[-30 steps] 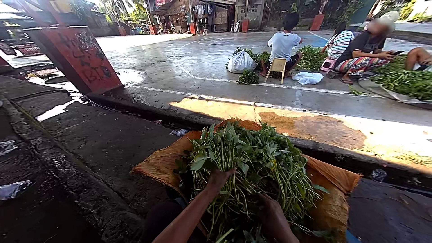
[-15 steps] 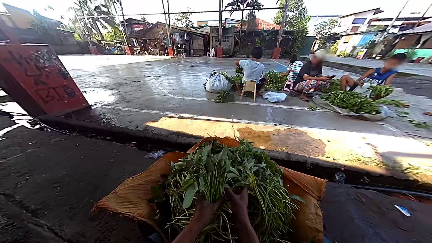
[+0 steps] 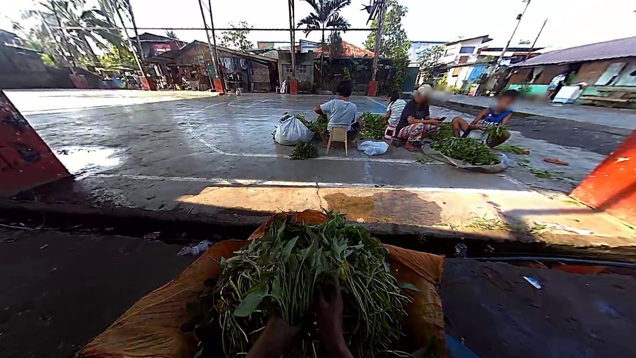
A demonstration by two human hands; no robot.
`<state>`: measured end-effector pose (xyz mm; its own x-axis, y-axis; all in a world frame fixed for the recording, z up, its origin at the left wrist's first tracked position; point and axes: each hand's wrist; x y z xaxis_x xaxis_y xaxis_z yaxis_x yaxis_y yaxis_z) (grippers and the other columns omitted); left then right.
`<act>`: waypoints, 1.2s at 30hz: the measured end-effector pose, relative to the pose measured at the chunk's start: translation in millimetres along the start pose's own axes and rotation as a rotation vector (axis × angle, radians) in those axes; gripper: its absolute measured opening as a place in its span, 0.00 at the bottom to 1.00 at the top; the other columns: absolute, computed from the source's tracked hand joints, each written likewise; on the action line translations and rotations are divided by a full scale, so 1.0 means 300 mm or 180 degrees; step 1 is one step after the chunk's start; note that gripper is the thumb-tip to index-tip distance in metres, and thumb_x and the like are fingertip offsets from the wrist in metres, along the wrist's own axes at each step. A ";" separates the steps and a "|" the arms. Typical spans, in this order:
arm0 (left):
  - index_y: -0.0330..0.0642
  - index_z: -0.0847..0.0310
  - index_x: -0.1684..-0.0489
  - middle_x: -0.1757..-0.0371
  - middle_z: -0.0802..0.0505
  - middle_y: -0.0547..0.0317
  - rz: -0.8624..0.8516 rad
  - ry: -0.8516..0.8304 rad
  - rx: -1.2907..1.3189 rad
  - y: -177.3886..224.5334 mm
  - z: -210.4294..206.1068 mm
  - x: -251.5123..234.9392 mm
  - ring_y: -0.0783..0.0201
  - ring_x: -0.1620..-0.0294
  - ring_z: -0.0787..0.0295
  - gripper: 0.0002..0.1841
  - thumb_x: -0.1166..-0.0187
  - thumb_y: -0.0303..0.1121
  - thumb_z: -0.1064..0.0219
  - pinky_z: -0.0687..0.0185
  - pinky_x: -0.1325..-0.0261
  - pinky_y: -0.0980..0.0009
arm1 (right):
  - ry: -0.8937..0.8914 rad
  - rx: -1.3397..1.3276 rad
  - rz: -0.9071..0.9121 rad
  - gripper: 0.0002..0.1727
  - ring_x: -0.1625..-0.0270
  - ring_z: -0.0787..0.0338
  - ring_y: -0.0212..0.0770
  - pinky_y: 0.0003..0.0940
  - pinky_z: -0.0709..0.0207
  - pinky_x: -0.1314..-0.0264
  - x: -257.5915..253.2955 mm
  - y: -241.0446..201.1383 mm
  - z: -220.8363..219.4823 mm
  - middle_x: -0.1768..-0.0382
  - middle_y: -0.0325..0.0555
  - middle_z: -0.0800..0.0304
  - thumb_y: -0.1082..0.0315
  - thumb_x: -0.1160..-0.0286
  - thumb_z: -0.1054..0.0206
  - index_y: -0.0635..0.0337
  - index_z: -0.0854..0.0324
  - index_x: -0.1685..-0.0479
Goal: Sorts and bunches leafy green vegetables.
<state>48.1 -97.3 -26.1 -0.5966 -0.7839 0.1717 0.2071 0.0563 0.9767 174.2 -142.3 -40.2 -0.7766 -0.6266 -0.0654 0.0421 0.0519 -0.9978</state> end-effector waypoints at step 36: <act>0.31 0.20 0.46 0.62 0.07 0.50 0.0330 0.0547 0.1766 0.067 0.085 -0.077 0.61 0.59 0.08 0.12 0.24 0.16 0.34 0.11 0.47 0.67 | -0.2220 0.0417 -0.0092 0.13 0.77 0.28 0.25 0.25 0.30 0.70 0.106 0.052 0.118 0.78 0.30 0.29 0.59 0.14 0.42 0.58 0.22 0.61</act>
<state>46.3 -62.2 -7.1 -0.4512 -0.8434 0.2917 -0.2066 0.4167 0.8853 172.3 -188.9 -58.4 -0.1968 -0.9804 0.0112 0.1369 -0.0388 -0.9898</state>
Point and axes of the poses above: each hand's wrist, its own x-axis away from the middle knuckle, its own z-axis out of the back of the hand, y = z × x
